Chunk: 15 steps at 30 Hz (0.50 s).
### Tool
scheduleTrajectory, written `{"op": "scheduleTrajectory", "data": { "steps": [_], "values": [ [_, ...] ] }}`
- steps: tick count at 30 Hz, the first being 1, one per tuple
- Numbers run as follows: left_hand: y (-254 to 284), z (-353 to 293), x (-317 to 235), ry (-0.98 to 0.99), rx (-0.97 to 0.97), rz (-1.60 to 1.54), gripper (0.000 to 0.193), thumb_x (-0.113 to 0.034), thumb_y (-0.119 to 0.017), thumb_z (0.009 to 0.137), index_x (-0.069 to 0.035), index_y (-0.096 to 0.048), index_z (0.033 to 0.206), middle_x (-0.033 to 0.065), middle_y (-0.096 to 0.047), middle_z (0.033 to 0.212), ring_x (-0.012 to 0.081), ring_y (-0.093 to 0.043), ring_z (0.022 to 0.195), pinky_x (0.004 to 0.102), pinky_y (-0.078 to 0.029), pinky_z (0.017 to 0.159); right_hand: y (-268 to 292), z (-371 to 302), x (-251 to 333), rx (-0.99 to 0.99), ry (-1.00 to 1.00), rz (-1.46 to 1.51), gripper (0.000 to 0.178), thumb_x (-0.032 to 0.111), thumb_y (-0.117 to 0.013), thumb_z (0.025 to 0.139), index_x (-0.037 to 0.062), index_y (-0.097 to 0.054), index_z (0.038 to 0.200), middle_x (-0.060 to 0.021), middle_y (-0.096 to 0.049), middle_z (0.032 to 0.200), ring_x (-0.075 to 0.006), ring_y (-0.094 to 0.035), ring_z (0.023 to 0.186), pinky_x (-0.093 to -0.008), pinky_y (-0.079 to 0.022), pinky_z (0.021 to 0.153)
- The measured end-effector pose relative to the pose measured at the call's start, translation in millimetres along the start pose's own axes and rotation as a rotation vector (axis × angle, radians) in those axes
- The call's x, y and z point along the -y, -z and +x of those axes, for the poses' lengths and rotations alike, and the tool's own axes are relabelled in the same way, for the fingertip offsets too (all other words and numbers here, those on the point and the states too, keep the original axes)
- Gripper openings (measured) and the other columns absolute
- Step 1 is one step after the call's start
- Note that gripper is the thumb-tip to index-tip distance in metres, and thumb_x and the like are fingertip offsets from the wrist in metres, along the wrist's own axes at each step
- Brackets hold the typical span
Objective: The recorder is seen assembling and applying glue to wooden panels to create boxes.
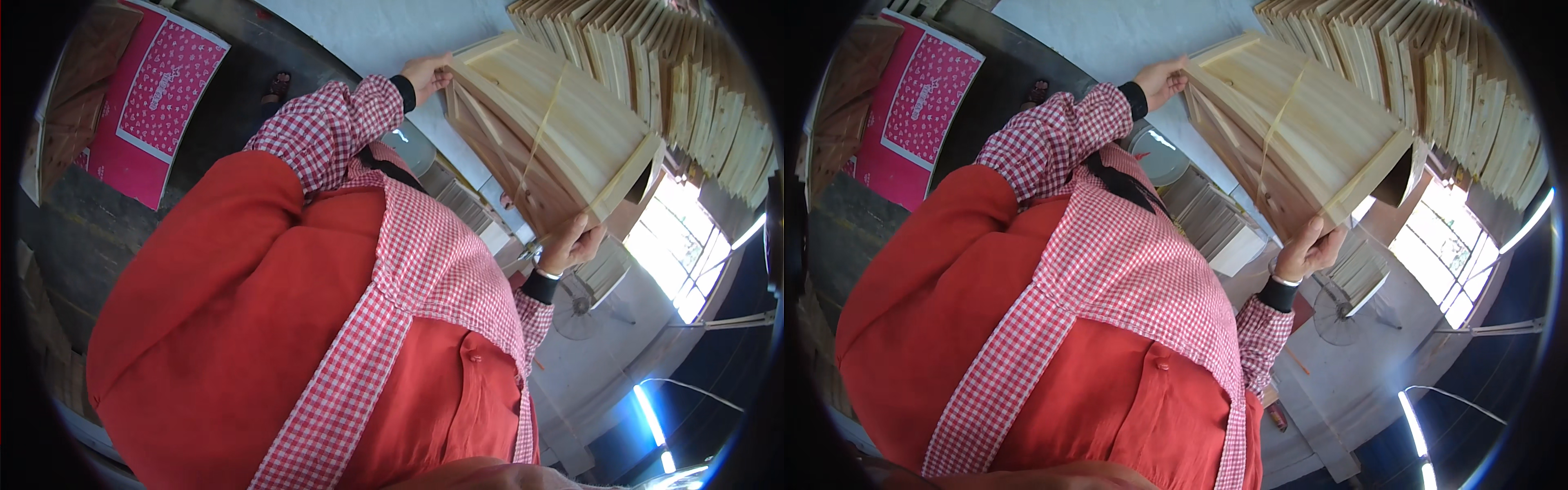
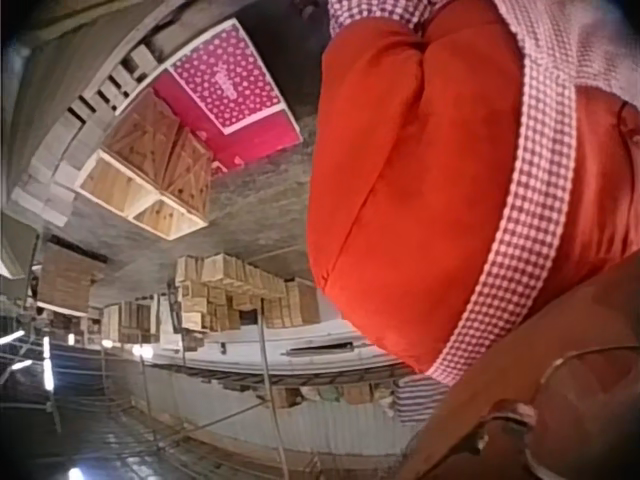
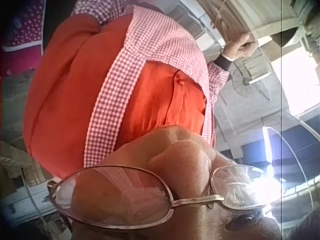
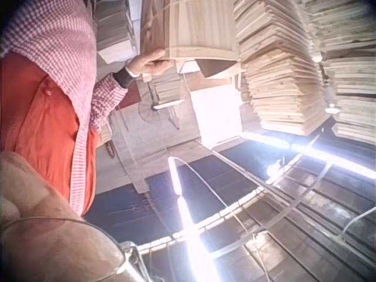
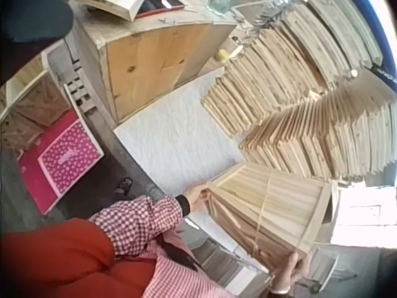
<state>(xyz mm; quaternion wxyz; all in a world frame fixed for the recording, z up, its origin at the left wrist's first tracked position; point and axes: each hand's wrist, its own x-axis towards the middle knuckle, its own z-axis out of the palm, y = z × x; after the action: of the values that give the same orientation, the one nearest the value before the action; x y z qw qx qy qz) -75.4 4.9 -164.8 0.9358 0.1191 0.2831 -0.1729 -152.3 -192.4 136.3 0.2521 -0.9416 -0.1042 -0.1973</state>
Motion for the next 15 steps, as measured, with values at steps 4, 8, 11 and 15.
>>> {"op": "scheduleTrajectory", "data": {
  "steps": [4, 8, 11, 15],
  "values": [
    [-2, 3, -7, 0.042, -0.151, -0.026, 0.018, -0.022, -0.061, 0.091, -0.005, -0.056, 0.095, 0.0041, -0.056, 0.087, 0.013, -0.054, 0.073, 0.0267, -0.048, 0.07, -8, 14, 23, 0.013, -0.019, -0.058, 0.022, 0.023, -0.058, 0.092, 0.0006, -0.057, 0.088, 0.0004, -0.049, 0.072, -0.0077, -0.042, 0.066, -0.0223, -0.034, 0.059],
    [-11, 1, -24, 0.034, -0.324, 0.052, 0.017, -0.02, -0.058, 0.092, -0.004, -0.057, 0.097, 0.0049, -0.056, 0.09, 0.0142, -0.057, 0.077, 0.027, -0.049, 0.072, -27, 36, 52, 0.099, -0.001, -0.015, 0.019, 0.019, -0.062, 0.091, 0.001, -0.058, 0.086, 0.0041, -0.044, 0.068, -0.006, -0.035, 0.061, -0.0207, -0.03, 0.054],
    [-8, -7, -30, 0.026, -0.441, 0.137, 0.017, -0.019, -0.057, 0.092, -0.003, -0.057, 0.098, 0.0056, -0.057, 0.094, 0.0152, -0.059, 0.081, 0.0279, -0.05, 0.075, -31, 49, 55, 0.098, 0.09, -0.062, 0.021, 0.023, -0.065, 0.089, 0.0019, -0.062, 0.089, 0.0029, -0.047, 0.065, -0.0068, -0.036, 0.059, -0.0224, -0.03, 0.052],
    [-17, -52, -47, -0.222, -0.307, 0.732, 0.02, -0.024, -0.056, 0.093, -0.005, -0.06, 0.095, 0.0061, -0.064, 0.097, 0.0168, -0.06, 0.09, 0.0322, -0.047, 0.078, -32, 58, 72, 0.187, 0.121, -0.232, 0.021, 0.019, -0.066, 0.088, -0.0005, -0.065, 0.095, -0.0038, -0.062, 0.074, -0.0087, -0.052, 0.064, -0.0246, -0.041, 0.056]
  ]
}}
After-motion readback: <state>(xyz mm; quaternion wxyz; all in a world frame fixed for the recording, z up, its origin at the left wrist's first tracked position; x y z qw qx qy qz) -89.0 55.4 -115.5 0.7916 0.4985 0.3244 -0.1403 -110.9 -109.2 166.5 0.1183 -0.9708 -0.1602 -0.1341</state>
